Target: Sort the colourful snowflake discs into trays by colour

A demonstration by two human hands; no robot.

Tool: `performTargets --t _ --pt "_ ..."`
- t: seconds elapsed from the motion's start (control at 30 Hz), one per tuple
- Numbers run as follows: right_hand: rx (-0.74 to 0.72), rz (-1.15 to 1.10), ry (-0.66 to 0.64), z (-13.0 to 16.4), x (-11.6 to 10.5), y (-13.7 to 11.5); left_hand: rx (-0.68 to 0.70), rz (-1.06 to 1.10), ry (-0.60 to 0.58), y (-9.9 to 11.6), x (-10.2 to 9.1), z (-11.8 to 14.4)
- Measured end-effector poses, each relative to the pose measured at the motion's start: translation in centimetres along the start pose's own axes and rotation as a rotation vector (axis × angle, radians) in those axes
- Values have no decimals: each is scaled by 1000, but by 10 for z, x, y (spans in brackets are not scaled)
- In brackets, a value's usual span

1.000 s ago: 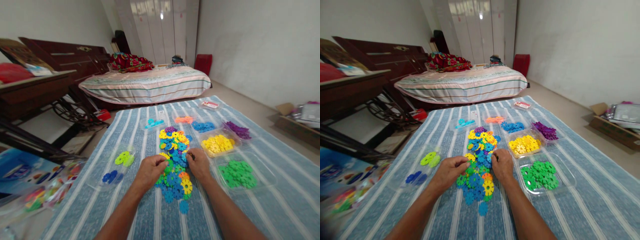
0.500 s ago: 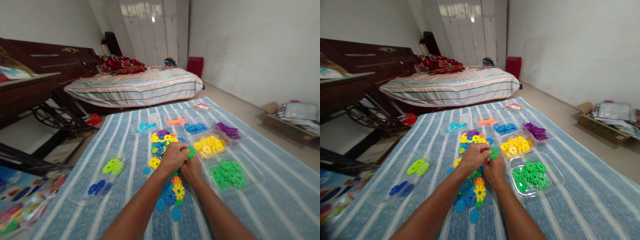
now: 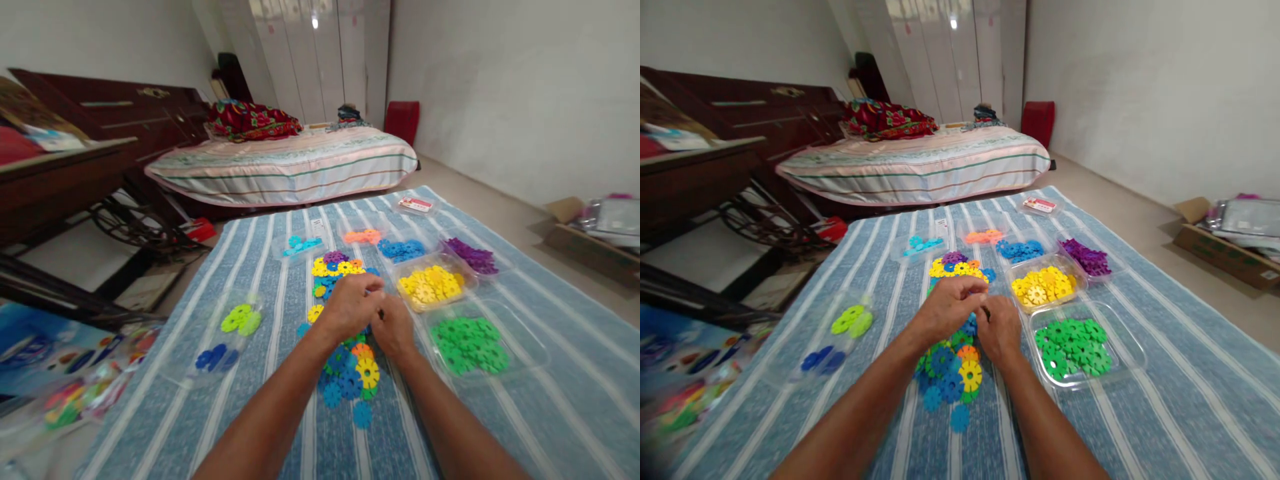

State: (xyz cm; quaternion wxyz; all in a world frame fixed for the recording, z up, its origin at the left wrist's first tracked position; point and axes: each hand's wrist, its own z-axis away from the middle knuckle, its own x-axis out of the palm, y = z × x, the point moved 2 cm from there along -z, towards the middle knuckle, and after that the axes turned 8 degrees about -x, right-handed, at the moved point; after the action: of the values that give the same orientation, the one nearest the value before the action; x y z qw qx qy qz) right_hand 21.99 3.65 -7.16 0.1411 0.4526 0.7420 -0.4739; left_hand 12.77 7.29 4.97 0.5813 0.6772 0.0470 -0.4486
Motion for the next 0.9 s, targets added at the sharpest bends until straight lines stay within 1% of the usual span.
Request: performTargets --t 0.07,0.13,0.2,0.27,0.37,0.5,0.67,0.8,0.9 --pt "-13 -29 -24 0 -4 -1 -39 -51 23 -18 -20 13" --pt "-9 -48 -36 0 -5 -1 -93 -138 28 -35 -36 30" --pt "-8 -54 -45 1 -6 0 -153 -240 19 -50 -47 47" --pt "-8 -53 -47 1 -6 0 -196 -340 4 -63 -52 64" --pt "-10 -58 -47 2 -7 -1 -213 -444 -42 -75 -50 84" --pt "0 -57 -60 2 -8 -1 -248 -515 -74 -81 -40 101" --pt "-17 -59 -44 1 -6 0 -300 -545 -53 -86 -29 108" --pt "-24 -54 -39 0 -3 2 -292 -557 -35 -91 -24 109" --pt "-18 -55 -31 -1 -3 1 -279 -588 -25 -90 -20 110"
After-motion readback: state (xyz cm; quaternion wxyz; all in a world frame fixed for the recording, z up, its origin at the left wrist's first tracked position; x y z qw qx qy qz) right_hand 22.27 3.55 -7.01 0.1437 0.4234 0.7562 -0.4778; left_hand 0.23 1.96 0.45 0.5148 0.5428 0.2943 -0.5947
